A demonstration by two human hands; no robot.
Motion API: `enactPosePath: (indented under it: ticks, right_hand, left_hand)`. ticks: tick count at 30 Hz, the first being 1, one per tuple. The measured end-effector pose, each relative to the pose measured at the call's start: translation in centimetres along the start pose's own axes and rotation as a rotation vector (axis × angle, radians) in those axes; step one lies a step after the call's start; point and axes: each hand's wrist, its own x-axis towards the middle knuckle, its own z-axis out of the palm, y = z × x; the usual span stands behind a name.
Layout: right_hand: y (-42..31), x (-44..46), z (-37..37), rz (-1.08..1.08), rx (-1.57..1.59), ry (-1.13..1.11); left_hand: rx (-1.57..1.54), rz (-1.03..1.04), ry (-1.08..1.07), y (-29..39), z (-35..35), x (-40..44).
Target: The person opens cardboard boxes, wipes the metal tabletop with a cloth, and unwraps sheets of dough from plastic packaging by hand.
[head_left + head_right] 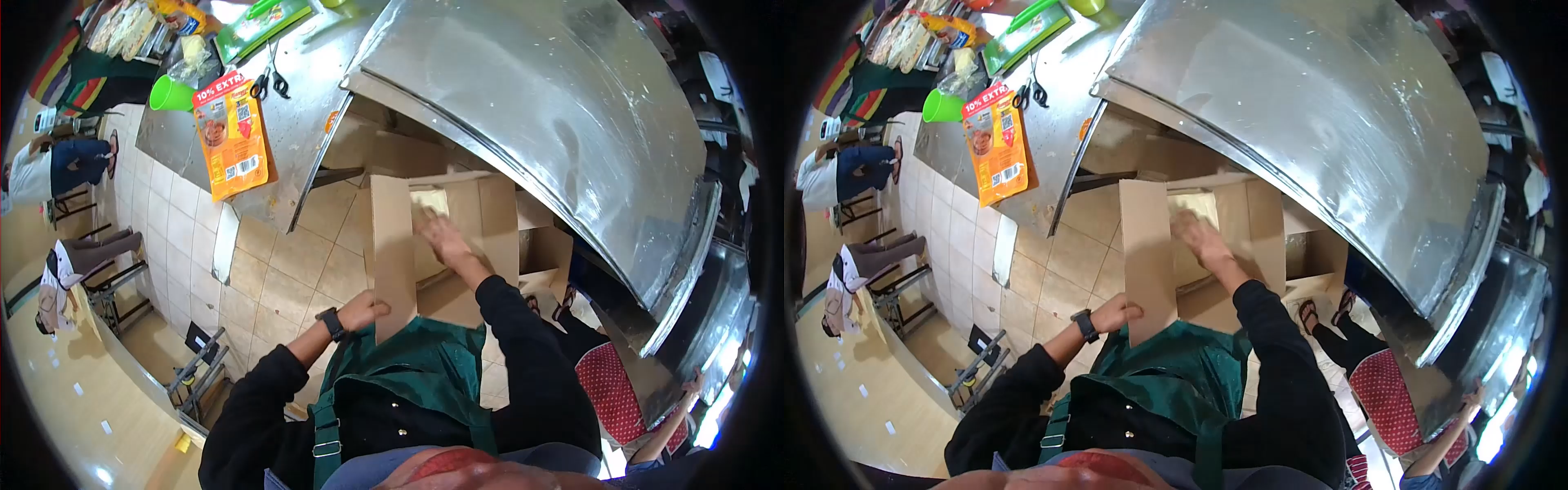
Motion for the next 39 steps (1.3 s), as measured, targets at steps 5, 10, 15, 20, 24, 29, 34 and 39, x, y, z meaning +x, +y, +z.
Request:
enactPosePath:
  ticks: [5,10,15,20,24,29,34,39]
  right_hand:
    - [-2.3,0.6,-0.2,-0.472,-0.140,-0.050]
    - [-6.8,-2.4,3.8,-0.555,-0.116,-0.062]
    - [-9.5,-2.4,4.6,-0.459,-0.121,-0.134]
    - [-9.8,-1.6,3.3,-0.327,-0.131,-0.231]
    - [-8.8,-2.0,0.5,-0.227,-0.142,-0.300]
    - [-5.0,-5.7,-4.7,-0.367,-0.252,-0.071]
    - [-1.6,-13.0,-16.6,-0.223,0.172,0.194]
    - [-1.5,-17.1,-30.7,0.095,0.609,0.305]
  left_hand:
    - [0.130,0.117,-0.079,2.8,1.6,-3.0]
    - [0.351,0.159,-0.132,6.6,3.0,-5.2]
    - [0.321,0.201,-0.087,5.9,3.1,-7.9]
    - [0.331,0.153,-0.096,6.0,2.3,-9.0]
    - [0.313,0.167,-0.069,5.5,2.2,-8.8]
    - [0.254,0.070,0.038,6.6,1.4,-9.1]
    - [0.124,-0.022,0.175,1.9,-1.3,-8.8]
    - [0.166,-0.142,0.263,2.7,-0.6,-10.2]
